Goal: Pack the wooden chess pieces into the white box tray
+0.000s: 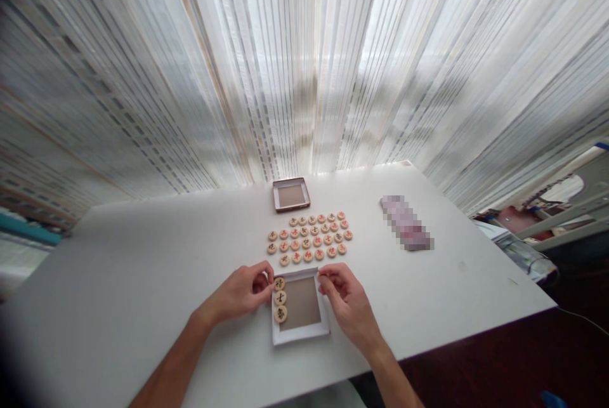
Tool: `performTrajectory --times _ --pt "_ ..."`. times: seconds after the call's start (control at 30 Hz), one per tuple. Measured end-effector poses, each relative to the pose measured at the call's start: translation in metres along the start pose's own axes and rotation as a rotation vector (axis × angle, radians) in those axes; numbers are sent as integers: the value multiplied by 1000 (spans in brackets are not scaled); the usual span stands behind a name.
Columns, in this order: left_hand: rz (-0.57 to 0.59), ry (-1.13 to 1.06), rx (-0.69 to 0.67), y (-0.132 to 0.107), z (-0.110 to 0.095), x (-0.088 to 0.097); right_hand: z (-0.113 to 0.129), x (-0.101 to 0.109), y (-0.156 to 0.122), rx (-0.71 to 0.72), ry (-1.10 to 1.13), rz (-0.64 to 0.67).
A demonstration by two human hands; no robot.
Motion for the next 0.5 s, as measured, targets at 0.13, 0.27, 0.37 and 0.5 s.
performTrajectory --times 0.13,0.27,0.37,0.5 --pt "0 5 2 0 -1 0 0 -6 -1 17 63 29" --pt "-3 -1 5 0 -1 0 -1 -12 -2 38 103 44" --pt "-3 -4 9 0 -1 0 1 -16 -3 50 103 50" --pt "-7 2 7 0 0 0 8 -21 -5 79 89 62"
Point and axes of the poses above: each hand's wrist, its own y-axis towards the middle knuckle, its own x-axis out of the back of the hand, z = x × y, the point moved 9 cm from there along y, towards the middle knuckle, and after that the axes turned 3 degrees about x, right-handed, at the moved point
